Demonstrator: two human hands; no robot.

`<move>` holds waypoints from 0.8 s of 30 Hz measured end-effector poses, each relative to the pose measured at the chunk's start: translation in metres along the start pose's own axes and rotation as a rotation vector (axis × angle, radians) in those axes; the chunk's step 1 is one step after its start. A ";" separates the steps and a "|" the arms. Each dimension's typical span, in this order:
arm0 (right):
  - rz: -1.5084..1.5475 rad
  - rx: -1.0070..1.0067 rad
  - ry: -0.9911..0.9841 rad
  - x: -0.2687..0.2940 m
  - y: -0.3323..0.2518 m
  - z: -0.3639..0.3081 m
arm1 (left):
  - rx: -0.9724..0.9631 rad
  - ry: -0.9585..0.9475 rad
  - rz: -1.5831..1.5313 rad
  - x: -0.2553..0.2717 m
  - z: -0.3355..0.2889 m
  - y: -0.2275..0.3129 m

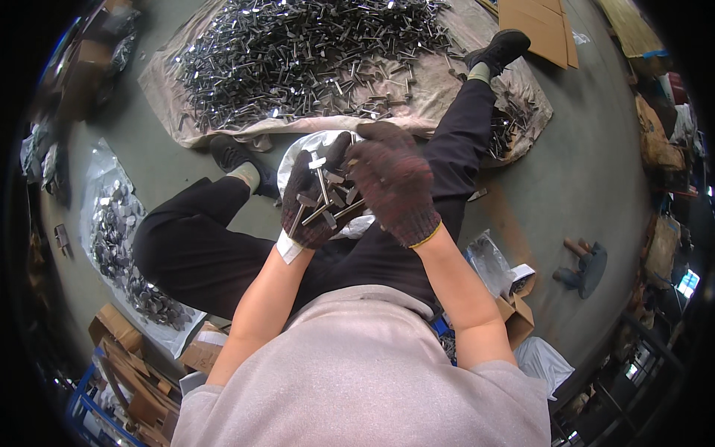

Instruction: The person sorts small metal fasteners from a pile on the floor into a plastic bag by hand.

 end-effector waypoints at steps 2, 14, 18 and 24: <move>0.096 -0.136 0.230 0.018 0.018 -0.005 | -0.039 0.035 0.070 -0.004 0.006 0.004; 2.061 -0.658 0.337 -0.105 0.074 0.028 | -1.185 1.216 1.892 -0.040 0.034 0.056; 2.438 -0.177 0.173 -0.079 0.054 0.044 | -0.712 1.013 2.448 -0.053 0.060 0.060; 2.630 -0.489 0.536 -0.094 0.108 -0.002 | -0.475 0.561 1.731 -0.025 0.044 0.062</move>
Point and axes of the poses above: each hand's wrist, its own z-axis towards the middle knuckle, its own x-axis out of the back of the hand, y = z × x, the point moved 8 cm from there along z, towards the middle knuckle, and after that the axes turned 13 degrees about z, right-handed, at the moved point
